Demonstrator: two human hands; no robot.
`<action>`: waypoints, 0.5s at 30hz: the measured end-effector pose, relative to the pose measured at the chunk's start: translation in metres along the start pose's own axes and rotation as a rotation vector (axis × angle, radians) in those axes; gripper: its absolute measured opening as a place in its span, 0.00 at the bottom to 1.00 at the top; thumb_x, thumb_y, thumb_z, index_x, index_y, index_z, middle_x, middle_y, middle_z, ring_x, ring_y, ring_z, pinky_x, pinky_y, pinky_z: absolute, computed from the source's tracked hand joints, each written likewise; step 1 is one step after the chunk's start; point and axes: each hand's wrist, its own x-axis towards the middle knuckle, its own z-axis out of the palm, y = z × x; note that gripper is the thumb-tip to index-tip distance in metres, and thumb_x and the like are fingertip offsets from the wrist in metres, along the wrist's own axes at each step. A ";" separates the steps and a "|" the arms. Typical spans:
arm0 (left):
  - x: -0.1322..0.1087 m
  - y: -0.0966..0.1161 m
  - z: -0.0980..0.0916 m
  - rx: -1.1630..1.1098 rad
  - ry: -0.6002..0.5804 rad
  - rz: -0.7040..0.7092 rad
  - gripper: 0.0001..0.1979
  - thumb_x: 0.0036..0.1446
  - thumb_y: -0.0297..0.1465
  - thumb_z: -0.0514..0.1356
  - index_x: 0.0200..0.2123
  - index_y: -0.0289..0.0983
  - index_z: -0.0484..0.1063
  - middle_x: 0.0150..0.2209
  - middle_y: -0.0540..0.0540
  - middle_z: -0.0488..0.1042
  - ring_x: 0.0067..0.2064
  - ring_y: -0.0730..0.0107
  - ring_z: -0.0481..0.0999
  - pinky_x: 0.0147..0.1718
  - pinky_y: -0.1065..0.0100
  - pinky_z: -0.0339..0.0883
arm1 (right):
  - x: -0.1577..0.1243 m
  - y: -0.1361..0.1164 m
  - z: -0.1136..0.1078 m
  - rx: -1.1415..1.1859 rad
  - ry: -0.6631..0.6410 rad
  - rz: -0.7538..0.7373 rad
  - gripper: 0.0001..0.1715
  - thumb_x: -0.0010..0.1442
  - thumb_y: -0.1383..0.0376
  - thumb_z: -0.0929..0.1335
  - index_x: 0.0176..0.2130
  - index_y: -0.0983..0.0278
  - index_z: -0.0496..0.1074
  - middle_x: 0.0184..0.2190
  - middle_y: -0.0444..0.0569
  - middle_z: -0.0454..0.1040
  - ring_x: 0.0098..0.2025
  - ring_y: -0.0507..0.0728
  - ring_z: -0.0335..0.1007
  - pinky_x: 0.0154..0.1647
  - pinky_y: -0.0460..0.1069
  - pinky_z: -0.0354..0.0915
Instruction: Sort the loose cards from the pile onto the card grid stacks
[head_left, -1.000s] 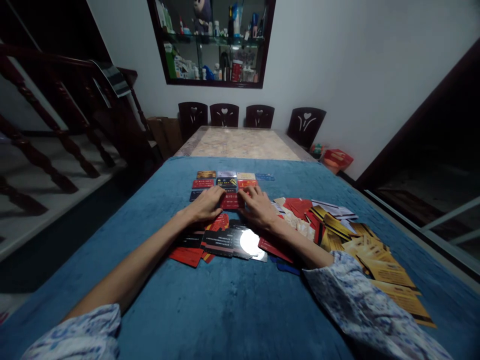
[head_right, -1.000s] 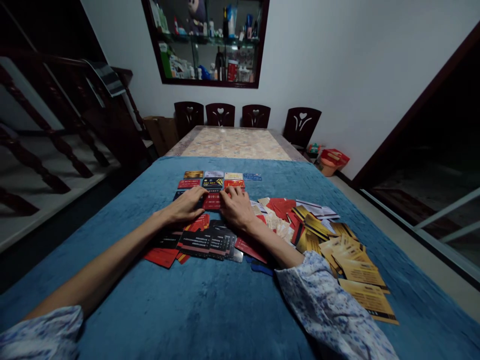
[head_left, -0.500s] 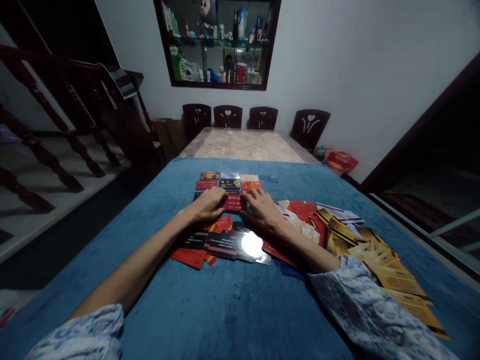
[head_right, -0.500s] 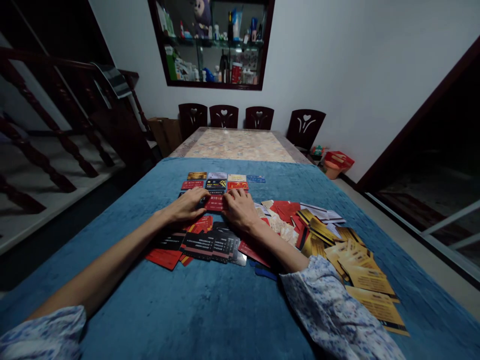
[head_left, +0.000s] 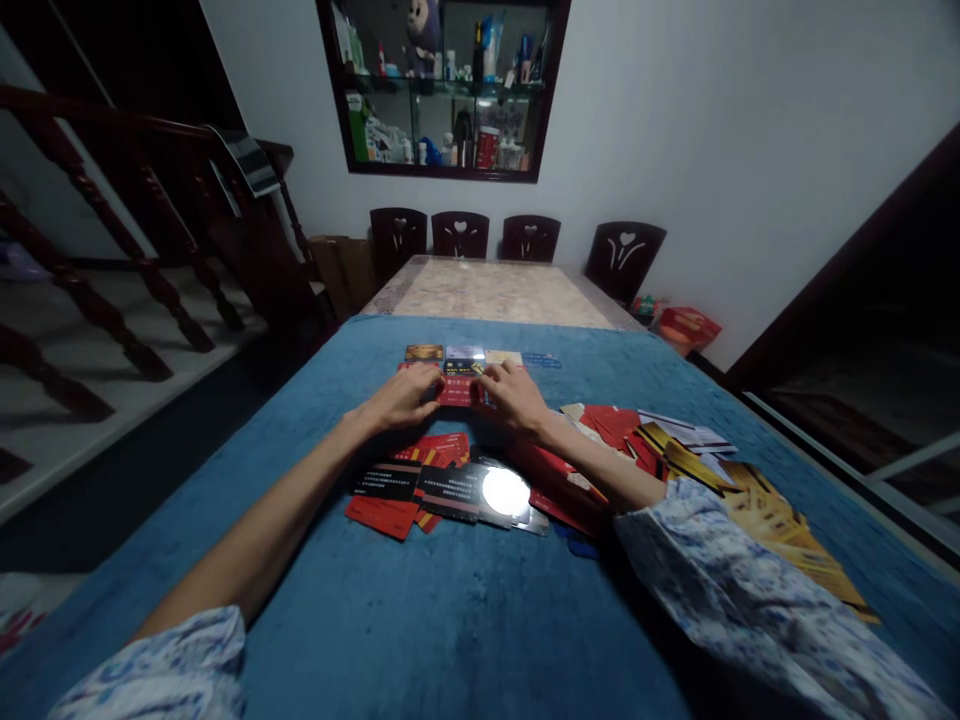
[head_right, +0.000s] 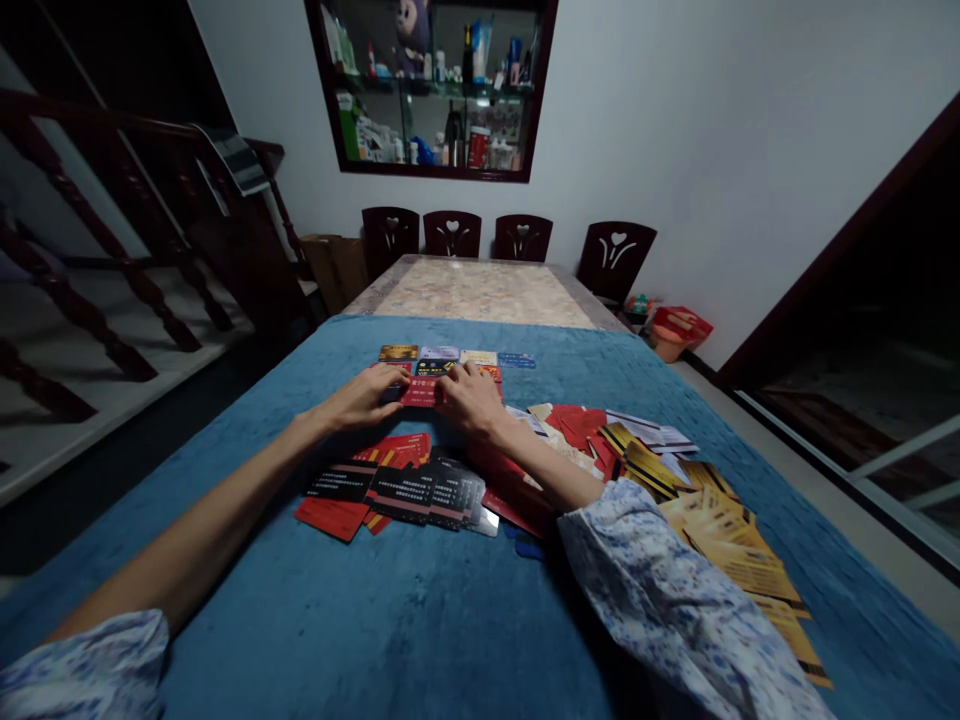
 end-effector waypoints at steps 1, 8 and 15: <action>-0.001 -0.002 -0.002 0.000 0.004 -0.007 0.11 0.56 0.28 0.61 0.44 0.38 0.70 0.48 0.40 0.75 0.52 0.54 0.73 0.53 0.53 0.68 | 0.004 0.000 0.000 0.004 0.009 -0.002 0.22 0.65 0.59 0.68 0.56 0.63 0.74 0.55 0.59 0.73 0.56 0.66 0.62 0.52 0.57 0.63; -0.003 -0.016 -0.015 0.002 -0.001 -0.080 0.13 0.58 0.29 0.60 0.47 0.37 0.72 0.50 0.40 0.76 0.52 0.54 0.72 0.53 0.54 0.67 | 0.032 -0.005 0.000 0.005 -0.009 -0.025 0.20 0.67 0.57 0.67 0.55 0.62 0.76 0.55 0.58 0.74 0.55 0.65 0.62 0.52 0.56 0.61; -0.007 -0.035 -0.020 0.021 0.016 -0.172 0.14 0.56 0.32 0.59 0.46 0.38 0.74 0.47 0.42 0.77 0.48 0.54 0.72 0.52 0.56 0.67 | 0.060 -0.013 -0.003 -0.008 -0.046 -0.061 0.21 0.68 0.57 0.66 0.55 0.62 0.75 0.56 0.57 0.74 0.55 0.65 0.62 0.51 0.55 0.62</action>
